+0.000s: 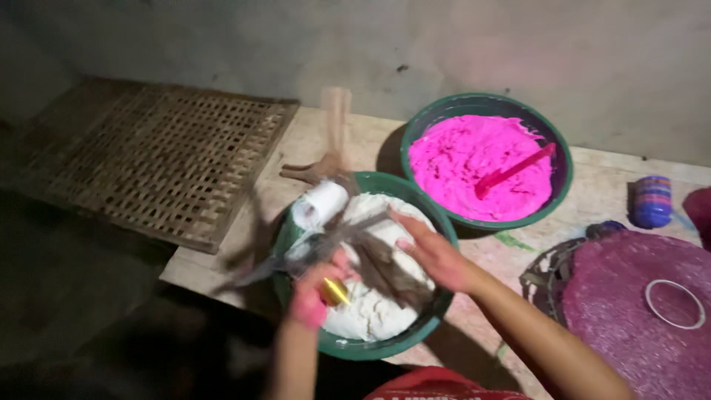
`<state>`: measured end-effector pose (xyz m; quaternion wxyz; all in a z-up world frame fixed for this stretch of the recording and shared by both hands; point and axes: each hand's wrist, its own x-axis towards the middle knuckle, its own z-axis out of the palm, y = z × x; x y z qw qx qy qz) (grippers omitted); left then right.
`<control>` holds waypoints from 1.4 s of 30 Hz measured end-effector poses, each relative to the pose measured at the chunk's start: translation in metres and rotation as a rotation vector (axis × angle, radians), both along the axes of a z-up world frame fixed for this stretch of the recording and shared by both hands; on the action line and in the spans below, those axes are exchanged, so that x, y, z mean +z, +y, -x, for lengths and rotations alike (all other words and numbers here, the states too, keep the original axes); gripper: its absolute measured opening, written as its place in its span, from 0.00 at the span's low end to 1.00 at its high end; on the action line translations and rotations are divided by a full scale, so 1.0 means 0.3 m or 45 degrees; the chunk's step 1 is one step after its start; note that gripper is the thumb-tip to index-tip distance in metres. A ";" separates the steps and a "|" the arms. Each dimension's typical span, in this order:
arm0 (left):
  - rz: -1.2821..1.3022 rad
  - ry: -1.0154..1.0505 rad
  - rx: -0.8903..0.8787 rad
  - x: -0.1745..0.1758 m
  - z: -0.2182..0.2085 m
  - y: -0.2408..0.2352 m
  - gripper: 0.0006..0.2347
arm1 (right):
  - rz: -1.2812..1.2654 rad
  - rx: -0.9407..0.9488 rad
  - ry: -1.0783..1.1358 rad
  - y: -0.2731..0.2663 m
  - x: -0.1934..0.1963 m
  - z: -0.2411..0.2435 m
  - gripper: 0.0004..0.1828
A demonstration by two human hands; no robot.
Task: The person scoops white dough from a green bowl and uses a wooden press to form ring-shaped pieces on a pink mesh tray. The person repeats the scooping and pressing cycle multiple times, arranging the rings on the tray.
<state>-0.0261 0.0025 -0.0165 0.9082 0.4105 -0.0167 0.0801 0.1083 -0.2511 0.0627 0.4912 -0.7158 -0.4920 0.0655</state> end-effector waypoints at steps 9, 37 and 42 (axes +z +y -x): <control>-0.658 0.288 -0.749 0.354 -0.031 -0.703 0.24 | -1.021 0.242 1.066 -0.586 0.293 0.136 0.52; -1.802 -0.600 -0.487 0.202 -0.584 -1.742 0.16 | -0.110 -0.268 1.091 -1.886 0.049 0.372 0.41; -1.920 0.002 -0.378 -0.069 -0.695 -1.743 0.21 | -0.525 -0.694 1.170 -1.900 -0.043 0.518 0.38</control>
